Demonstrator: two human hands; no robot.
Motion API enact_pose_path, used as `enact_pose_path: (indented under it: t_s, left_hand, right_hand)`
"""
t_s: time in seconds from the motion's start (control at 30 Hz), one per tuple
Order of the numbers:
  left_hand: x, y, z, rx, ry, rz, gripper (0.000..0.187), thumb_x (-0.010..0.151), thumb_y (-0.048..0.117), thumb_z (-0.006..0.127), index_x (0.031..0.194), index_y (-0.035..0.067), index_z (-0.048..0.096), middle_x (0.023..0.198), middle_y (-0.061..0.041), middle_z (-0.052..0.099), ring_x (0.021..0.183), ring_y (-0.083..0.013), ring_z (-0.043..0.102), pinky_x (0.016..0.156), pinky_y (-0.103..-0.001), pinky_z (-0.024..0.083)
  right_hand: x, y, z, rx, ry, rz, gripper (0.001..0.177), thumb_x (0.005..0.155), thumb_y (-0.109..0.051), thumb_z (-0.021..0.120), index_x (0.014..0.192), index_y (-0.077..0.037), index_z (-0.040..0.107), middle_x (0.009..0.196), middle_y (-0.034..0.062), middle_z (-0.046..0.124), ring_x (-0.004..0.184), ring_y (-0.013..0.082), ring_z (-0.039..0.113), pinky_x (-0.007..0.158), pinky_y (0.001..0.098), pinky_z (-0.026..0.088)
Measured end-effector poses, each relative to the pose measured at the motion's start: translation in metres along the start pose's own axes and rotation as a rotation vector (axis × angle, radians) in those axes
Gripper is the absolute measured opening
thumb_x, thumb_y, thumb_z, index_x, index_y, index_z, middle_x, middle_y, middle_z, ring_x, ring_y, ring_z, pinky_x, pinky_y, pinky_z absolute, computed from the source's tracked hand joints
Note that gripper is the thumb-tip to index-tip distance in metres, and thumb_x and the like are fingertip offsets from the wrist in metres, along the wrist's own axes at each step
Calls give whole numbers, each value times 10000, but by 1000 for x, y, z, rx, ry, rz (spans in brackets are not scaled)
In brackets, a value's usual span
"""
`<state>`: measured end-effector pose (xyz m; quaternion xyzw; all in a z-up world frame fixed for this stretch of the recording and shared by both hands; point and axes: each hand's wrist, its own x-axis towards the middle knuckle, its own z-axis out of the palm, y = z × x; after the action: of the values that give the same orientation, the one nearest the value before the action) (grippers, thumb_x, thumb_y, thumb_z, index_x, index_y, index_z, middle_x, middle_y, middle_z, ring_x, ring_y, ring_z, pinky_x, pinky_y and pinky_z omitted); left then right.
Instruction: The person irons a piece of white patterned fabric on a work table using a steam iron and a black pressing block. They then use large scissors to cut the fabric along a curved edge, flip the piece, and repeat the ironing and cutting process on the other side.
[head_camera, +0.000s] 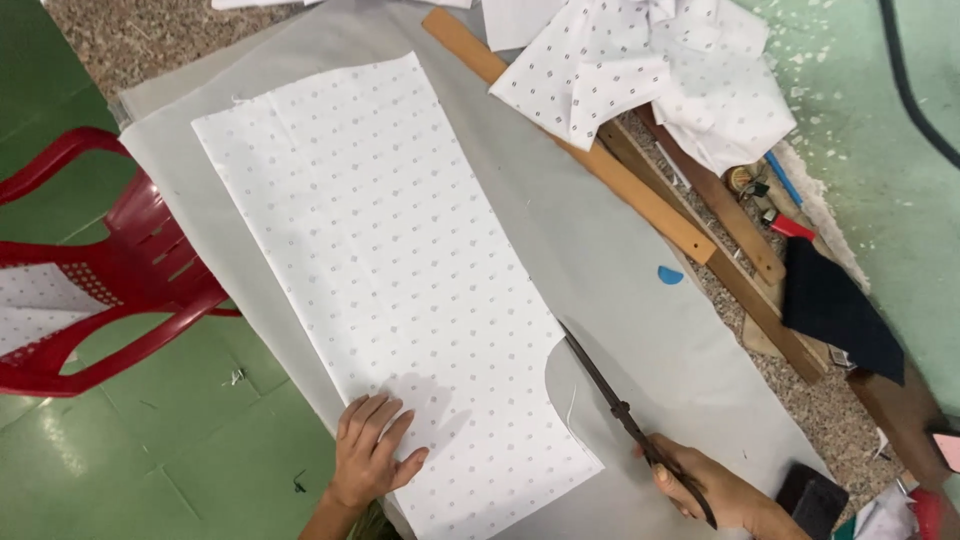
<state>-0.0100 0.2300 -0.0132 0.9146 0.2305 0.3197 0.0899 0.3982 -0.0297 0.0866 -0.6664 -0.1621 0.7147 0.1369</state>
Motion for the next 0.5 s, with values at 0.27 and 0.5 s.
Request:
enact_pose_path:
  t_s: [0.27, 0.5]
  left_hand:
    - [7, 0, 0, -8, -15, -1, 413, 980, 495, 580, 1084, 107, 680, 1143, -87, 667, 1095, -297, 661, 943, -462, 534]
    - [6, 0, 0, -11, -24, 0, 388, 976, 470, 601, 1085, 106, 676, 1131, -79, 674, 1079, -292, 668, 936, -458, 533]
  right_hand:
    - [19, -12, 7, -160, 39, -12, 626, 857, -624, 477, 1295, -196, 608, 615, -14, 451, 537, 115, 449, 539, 276, 408]
    - [26, -5, 14, -436, 147, -55, 653, 843, -698, 371, 1270, -251, 579, 770, -26, 602, 672, 135, 564, 674, 279, 485]
